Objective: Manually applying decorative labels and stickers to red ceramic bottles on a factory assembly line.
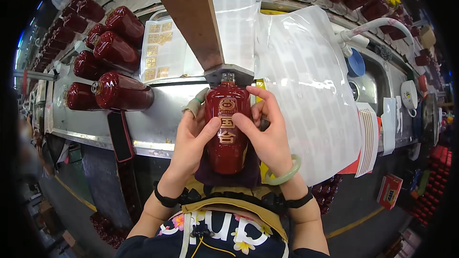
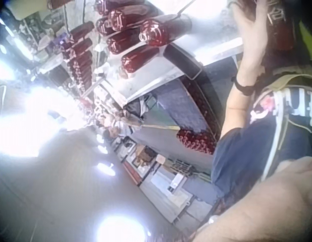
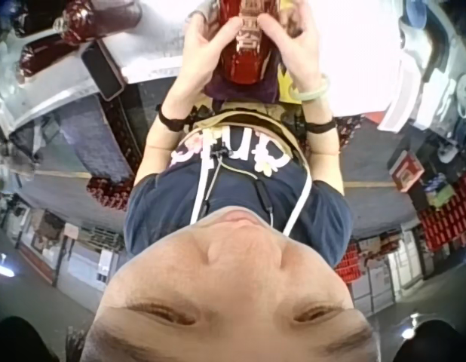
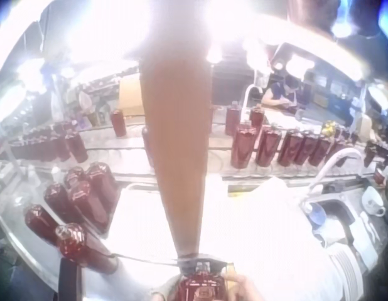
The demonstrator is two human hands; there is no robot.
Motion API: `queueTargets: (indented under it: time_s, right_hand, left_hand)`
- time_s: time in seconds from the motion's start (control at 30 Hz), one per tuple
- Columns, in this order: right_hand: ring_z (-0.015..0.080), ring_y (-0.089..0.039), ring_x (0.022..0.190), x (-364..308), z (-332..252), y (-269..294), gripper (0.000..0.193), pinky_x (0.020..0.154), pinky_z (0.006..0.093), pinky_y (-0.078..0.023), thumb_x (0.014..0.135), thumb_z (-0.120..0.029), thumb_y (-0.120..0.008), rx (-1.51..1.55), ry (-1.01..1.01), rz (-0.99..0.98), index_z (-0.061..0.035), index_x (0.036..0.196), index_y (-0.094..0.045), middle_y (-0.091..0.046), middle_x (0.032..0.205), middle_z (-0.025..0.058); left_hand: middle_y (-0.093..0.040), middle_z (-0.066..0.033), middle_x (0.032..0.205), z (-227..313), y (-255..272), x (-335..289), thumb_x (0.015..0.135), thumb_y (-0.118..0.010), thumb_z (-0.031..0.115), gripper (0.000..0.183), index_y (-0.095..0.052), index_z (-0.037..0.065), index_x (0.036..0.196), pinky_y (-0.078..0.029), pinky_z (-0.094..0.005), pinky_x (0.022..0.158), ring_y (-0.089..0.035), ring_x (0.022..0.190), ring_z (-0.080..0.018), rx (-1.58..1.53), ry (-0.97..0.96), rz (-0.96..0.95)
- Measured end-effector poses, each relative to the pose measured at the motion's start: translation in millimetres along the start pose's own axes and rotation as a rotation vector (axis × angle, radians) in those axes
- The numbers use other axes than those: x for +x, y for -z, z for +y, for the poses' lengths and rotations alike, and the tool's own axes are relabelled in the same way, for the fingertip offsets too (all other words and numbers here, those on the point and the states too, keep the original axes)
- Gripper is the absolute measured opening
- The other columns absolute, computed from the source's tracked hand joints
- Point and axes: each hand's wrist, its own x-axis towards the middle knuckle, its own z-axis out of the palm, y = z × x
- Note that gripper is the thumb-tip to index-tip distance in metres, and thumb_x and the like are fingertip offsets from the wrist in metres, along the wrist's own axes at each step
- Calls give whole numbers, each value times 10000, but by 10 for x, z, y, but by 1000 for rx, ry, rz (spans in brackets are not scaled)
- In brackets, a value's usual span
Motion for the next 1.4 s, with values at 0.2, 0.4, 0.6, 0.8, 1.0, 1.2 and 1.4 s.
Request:
queueTargets:
  time_s: [0.2,0.4,0.6,0.8,1.0,1.2,1.4]
  right_hand:
    - [46,-423,780,1,-9,7,574,734,208,-366,894,-124,-810,-2,-15,-8,-65,1403,-551,-436,840,-67]
    - [46,-423,776,-5,0,4,574,732,209,-365,895,-128,-809,-15,-7,-3,-60,1404,-550,-430,829,-68]
    - [48,-421,775,-1,10,0,575,726,209,-362,897,-129,-806,-29,4,2,-60,1406,-547,-427,826,-66]
    - [52,-420,772,-2,0,-18,576,732,214,-361,900,-134,-804,-28,-14,9,-61,1407,-539,-419,826,-63]
    - [53,-427,798,34,-7,44,552,754,214,-362,928,-155,-771,13,-45,-15,-53,1416,-536,-455,853,-61]
    - [119,-519,985,115,-173,334,346,920,228,-431,975,-4,-551,24,113,-23,9,1319,-584,-509,1270,72]
    - [199,-640,1067,308,-596,479,248,936,321,-532,925,139,-566,-536,529,-109,79,1152,-644,-582,1148,119]
  left_hand:
    - [-451,-207,1550,2,4,-3,1010,-689,112,742,-255,-48,1590,-417,-388,1172,-492,1408,-249,-6,2,-12]
    - [-455,-208,1545,-8,-11,-1,1012,-690,124,732,-267,-51,1583,-429,-387,1162,-499,1403,-251,22,-17,4]
    - [-462,-207,1535,0,-11,-7,1013,-692,144,740,-266,-53,1585,-435,-388,1156,-503,1398,-253,100,-28,15]
    - [-464,-208,1533,-14,-4,-6,1016,-688,151,742,-263,-38,1593,-443,-393,1145,-504,1396,-256,126,-44,14]
    - [-462,-208,1533,-1,-24,-4,1016,-682,134,728,-268,-38,1590,-445,-389,1143,-510,1391,-255,129,-47,12]
    - [-497,-206,1486,-26,-88,-28,971,-722,102,768,-274,-50,1575,-460,-396,1129,-532,1366,-250,163,-130,49]
    - [-530,-206,1432,-55,-165,-42,921,-748,52,801,-275,-71,1555,-503,-377,1077,-609,1268,-240,168,-153,69]
